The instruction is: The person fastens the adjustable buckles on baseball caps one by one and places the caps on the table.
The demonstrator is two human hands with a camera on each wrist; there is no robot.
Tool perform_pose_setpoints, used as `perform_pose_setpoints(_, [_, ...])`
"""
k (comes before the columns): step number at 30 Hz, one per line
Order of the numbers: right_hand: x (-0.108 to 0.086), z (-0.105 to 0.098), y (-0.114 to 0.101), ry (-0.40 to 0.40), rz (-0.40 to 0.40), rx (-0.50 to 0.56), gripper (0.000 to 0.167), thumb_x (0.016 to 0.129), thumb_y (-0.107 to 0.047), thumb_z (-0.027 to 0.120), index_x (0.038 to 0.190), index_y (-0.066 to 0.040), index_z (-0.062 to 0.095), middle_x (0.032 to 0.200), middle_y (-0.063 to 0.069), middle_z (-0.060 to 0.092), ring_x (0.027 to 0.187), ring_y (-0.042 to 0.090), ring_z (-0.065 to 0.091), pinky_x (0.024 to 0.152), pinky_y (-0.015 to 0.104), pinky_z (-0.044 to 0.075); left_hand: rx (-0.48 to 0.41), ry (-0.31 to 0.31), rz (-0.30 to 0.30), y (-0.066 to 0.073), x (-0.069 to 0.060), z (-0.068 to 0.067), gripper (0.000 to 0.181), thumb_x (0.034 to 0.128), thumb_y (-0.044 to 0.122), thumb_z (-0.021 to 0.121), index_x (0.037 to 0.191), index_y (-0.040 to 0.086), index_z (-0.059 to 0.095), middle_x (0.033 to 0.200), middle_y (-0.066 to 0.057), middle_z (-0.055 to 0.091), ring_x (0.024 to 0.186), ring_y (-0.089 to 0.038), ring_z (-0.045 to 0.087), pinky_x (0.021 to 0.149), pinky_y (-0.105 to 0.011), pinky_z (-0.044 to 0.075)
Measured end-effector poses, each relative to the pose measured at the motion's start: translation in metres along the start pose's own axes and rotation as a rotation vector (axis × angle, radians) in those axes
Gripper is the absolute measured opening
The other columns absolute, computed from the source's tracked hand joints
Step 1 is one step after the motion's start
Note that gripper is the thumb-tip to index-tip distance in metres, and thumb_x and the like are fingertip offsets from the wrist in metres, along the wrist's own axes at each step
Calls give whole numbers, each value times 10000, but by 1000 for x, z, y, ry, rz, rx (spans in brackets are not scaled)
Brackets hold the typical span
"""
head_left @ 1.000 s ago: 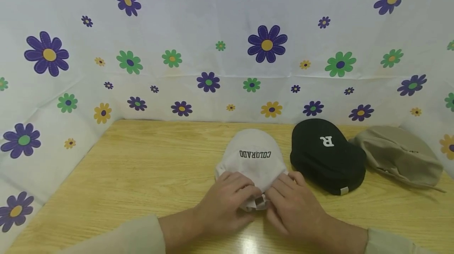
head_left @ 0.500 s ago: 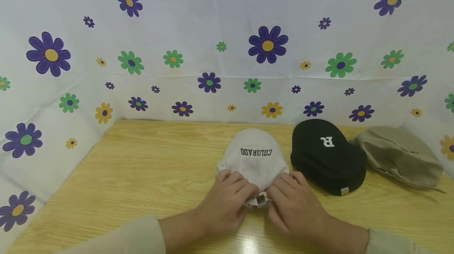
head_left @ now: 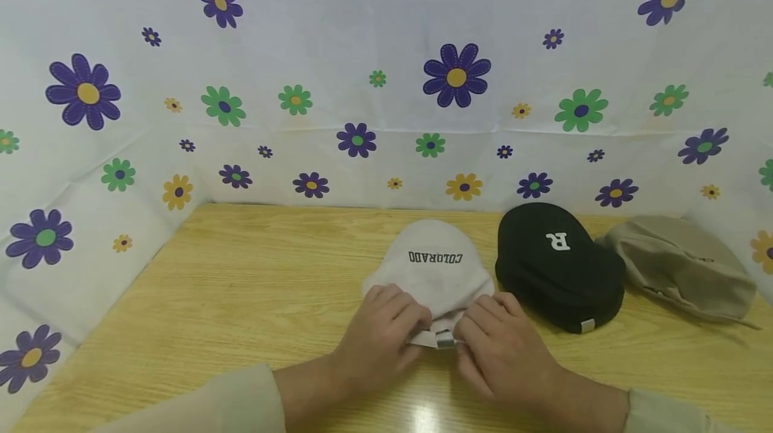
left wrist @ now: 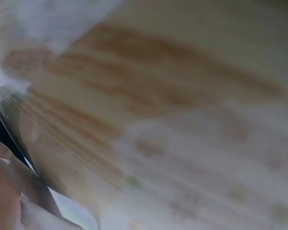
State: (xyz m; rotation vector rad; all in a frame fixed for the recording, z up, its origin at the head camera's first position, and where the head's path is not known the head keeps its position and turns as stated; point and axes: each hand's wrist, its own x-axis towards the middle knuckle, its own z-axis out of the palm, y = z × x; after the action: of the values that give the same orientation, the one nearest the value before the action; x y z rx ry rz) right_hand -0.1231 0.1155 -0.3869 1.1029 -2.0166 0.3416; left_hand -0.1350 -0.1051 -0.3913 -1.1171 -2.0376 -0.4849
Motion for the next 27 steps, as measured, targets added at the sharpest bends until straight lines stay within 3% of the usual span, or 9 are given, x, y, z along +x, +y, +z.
perform_pose_setpoints(6, [1, 1, 0, 21, -24, -9, 177, 871, -195, 395, 750, -148, 516, 721, -39, 440, 717, 156, 447, 750, 348, 366, -13, 72, -27, 1, 1, 1, 178, 792, 138, 703, 940, 132, 604, 955, 5, 535, 836, -147, 504, 749, -272, 409])
perform_pose_setpoints(10, [1, 1, 0, 25, -31, -11, 191, 881, -196, 386, 753, -143, 518, 725, -34, 447, 725, 162, 455, 750, 353, 366, 0, 59, -62, 4, 1, 0, 173, 806, 144, 678, 972, 158, 630, 1161, -43, 570, 992, -202, 504, 854, -339, 403])
perform_pose_setpoints(14, [0, 0, 0, 17, -26, -7, 196, 889, -199, 386, 761, -144, 523, 732, -33, 453, 736, 166, 464, 760, 362, 370, 18, 29, -66, 4, 0, 0, 304, 742, 100, 631, 1038, 169, 656, 1275, -36, 609, 1118, -223, 482, 937, -393, 334])
perform_pose_setpoints(20, [0, 1, 1, 35, -29, 10, 173, 865, -182, 395, 749, -155, 520, 730, -39, 456, 730, 159, 461, 762, 361, 360, 34, 21, -64, 4, 0, -1, 584, 604, 129, 648, 1187, 89, 649, 1327, -86, 583, 1124, -243, 468, 916, -405, 298])
perform_pose_setpoints(27, [2, 3, 2, 86, -70, 9, 156, 824, -155, 393, 708, -147, 497, 699, -31, 442, 693, 166, 444, 744, 365, 353, 11, -30, -92, 5, 1, -1, 780, 619, 351, 775, 1322, 72, 586, 1385, -117, 514, 1152, -250, 429, 937, -411, 274])
